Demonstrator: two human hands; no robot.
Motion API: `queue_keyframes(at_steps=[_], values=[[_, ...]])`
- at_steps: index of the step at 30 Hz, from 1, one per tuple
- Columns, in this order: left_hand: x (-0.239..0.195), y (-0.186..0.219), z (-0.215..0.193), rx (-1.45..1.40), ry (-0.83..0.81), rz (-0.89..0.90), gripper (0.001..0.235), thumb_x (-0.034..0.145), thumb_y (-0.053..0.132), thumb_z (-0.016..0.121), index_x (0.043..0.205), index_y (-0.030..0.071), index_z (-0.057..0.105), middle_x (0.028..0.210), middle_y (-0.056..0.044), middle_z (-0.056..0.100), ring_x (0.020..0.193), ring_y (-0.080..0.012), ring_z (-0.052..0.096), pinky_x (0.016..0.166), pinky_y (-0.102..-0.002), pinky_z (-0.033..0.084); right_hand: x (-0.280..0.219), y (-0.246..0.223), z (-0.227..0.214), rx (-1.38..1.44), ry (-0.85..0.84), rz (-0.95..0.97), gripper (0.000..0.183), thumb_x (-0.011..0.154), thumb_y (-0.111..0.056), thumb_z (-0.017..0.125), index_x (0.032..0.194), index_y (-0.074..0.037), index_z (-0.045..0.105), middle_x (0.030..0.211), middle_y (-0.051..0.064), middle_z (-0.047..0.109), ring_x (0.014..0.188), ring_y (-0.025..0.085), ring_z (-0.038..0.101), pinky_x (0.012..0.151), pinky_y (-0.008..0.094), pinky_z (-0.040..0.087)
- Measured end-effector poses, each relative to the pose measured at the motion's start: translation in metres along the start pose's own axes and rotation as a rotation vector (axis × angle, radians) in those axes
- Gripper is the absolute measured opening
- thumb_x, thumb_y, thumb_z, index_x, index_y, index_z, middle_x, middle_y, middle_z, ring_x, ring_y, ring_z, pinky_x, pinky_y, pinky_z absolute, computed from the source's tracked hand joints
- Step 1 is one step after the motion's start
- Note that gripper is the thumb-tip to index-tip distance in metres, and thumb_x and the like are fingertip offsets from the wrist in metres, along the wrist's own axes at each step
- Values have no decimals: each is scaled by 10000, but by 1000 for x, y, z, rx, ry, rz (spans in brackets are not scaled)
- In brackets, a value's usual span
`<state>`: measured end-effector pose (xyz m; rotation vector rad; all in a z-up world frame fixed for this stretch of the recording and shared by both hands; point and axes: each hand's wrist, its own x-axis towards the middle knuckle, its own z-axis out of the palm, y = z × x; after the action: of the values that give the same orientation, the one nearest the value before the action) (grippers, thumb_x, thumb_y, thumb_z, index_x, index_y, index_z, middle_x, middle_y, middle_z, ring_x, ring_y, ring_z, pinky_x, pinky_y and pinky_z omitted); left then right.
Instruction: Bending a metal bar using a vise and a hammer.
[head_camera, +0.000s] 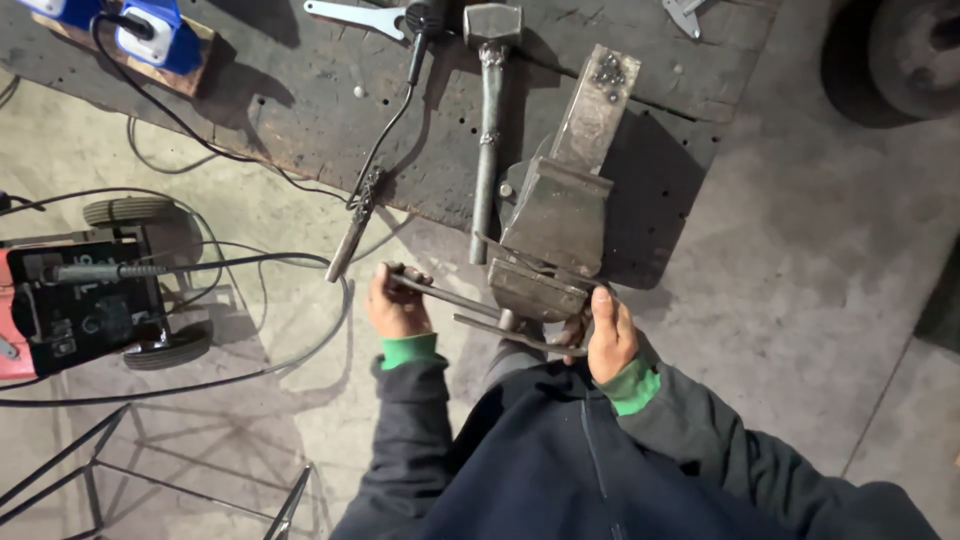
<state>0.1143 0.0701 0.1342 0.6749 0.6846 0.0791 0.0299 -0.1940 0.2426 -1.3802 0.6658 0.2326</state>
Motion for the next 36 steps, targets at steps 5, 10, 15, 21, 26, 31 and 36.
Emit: queue_keyframes(at_steps=[5, 10, 15, 21, 26, 31, 36], values=[[-55, 71, 48, 395, -486, 211, 284, 1035, 246, 616, 992, -35, 621, 895, -176, 717, 844, -295, 714, 856, -454, 610, 1, -4, 3, 20, 8, -7, 584, 1070, -488, 310, 966, -17, 640, 633, 103, 655, 417, 183, 558, 393, 317, 471], [-66, 87, 49, 650, -476, 234, 471, 1105, 294, 484, 1005, -117, 692, 974, -198, 745, 906, -263, 725, 919, -379, 559, 3, 0, 2, 46, 0, -41, 589, 1089, -470, 313, 939, 2, 633, 621, 108, 645, 418, 179, 569, 386, 315, 464], [-69, 92, 51, 729, -498, 252, 438, 1090, 271, 495, 1045, -122, 684, 1001, -202, 717, 864, -230, 644, 805, -362, 514, -3, -17, 6, -4, -35, -78, 587, 1093, -465, 293, 980, -11, 648, 634, 95, 646, 433, 169, 572, 405, 300, 472], [-52, 75, 34, 388, -544, 138, 408, 1061, 288, 552, 1009, -100, 664, 1000, -213, 677, 872, -262, 614, 797, -374, 498, 2, -12, 7, 44, -22, -5, 585, 1087, -477, 289, 995, -3, 619, 629, 94, 632, 431, 180, 577, 399, 308, 481], [-34, 53, 25, 45, -372, -97, 394, 1039, 339, 505, 950, -20, 642, 1001, -192, 652, 961, -315, 617, 853, -428, 494, 2, -12, 7, 32, -42, -36, 599, 1089, -496, 282, 1011, -16, 631, 657, 75, 632, 473, 164, 585, 405, 300, 480], [-26, 53, 24, 51, -381, -123, 397, 1004, 346, 489, 912, -10, 638, 1002, -195, 669, 1007, -335, 621, 998, -450, 474, 2, 27, -3, 2, 9, -47, 578, 1105, -479, 324, 1020, -34, 681, 722, 77, 682, 537, 153, 610, 469, 305, 487], [-21, 29, -7, 103, -444, 50, 431, 1043, 366, 488, 914, -18, 636, 940, -201, 647, 933, -332, 587, 917, -471, 470, 6, 15, -4, -178, 70, -281, 552, 1144, -436, 353, 1069, -12, 698, 857, 71, 718, 725, 158, 641, 647, 316, 510]])
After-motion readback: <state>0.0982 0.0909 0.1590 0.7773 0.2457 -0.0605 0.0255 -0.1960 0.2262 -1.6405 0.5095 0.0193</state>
